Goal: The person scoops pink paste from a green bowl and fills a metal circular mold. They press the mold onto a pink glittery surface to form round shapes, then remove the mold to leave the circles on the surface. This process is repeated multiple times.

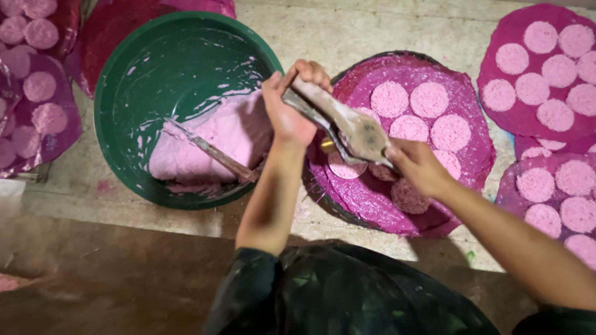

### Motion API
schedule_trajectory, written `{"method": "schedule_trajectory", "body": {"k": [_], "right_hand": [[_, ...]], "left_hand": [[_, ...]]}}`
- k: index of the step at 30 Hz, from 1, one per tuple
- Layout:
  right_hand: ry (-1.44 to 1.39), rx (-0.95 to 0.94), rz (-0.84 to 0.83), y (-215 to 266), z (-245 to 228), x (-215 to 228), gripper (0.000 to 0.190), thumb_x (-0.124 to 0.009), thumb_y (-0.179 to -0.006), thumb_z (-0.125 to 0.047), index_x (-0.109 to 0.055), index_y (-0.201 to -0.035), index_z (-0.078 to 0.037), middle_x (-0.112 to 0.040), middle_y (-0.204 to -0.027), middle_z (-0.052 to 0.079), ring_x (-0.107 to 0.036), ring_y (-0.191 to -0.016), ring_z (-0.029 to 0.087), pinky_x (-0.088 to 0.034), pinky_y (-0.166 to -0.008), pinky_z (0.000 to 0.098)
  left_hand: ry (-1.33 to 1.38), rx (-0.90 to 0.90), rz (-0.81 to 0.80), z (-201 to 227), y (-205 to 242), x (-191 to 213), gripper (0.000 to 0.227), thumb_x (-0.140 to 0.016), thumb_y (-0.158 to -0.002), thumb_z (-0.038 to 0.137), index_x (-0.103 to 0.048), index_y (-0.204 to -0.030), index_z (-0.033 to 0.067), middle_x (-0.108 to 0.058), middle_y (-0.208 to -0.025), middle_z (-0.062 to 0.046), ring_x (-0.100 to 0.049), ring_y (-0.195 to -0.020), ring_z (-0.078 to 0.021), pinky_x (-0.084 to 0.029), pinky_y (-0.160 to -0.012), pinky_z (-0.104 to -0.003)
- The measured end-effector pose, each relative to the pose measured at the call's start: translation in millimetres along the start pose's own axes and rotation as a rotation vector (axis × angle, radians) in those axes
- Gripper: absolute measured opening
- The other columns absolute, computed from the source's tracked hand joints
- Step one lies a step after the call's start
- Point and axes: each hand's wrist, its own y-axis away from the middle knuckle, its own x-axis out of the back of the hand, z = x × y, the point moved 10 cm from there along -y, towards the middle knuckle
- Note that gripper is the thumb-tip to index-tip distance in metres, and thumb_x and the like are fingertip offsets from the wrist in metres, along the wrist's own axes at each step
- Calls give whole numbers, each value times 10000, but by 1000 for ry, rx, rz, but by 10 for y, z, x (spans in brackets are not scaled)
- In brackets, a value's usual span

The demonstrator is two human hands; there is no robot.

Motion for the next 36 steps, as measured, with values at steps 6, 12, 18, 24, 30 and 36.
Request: {"method": "schedule_trajectory", "body": {"k": [6,12,18,24,30,36], "right_hand": [[-471,224,254,604,180,193,473,-465,-1008,-375,-686,-1194,-1,-691,-908,78,-616,-711,142,-526,-607,329],[-1026,345,364,1023,613,245,661,-581,-1056,-634,-601,-1191,13,-666,-998,125,-674,-764,218,-583,-648,376],[-1216,286,353,1207,1064,136,753,-643,-961,-715,-581,-1249,-22,-668,-1010,135,-672,-843,249,-547,-747,423],[-1172,270,418,1329,1172,141,813,-635,-920,-775,-568,-1243,-31,-667,-1008,136,-664,-868,268,-537,-737,436],[-1170,279,439,1377,1171,134,827,-602,-937,-790,-576,-1226,-17,-666,-954,141,-663,-821,265,-530,-734,437],[-1150,250,472,1424,1128,144,841,-597,-928,-793,-566,-1246,-14,-647,-951,125,-642,-835,260,-522,-705,434]], "left_hand": [[-1141,200,263,-265,1075,306,570,-601,-989,232,-537,-1533,73,-627,-1073,-185,-595,-937,-346,-502,-814,-485],[-2017,-118,157,-330,1445,97,841,-830,-771,391,-445,-1400,-14,-392,-1455,-225,-322,-1342,-425,-260,-1074,-595],[-2129,-220,40,-492,1490,-17,613,-726,-914,295,-518,-1422,21,-366,-1528,-219,-315,-1421,-415,-231,-1124,-623],[-2114,-257,99,-488,1478,28,645,-692,-920,298,-517,-1489,50,-365,-1583,-188,-312,-1455,-399,-229,-1159,-606],[-2193,-269,-81,-657,1443,-5,707,-699,-918,352,-464,-1512,47,-280,-1604,-243,-269,-1447,-439,-174,-1151,-650],[-2240,-229,-27,-645,1337,69,697,-696,-956,377,-429,-1533,91,-264,-1639,-220,-260,-1474,-425,-164,-1179,-636]]}}
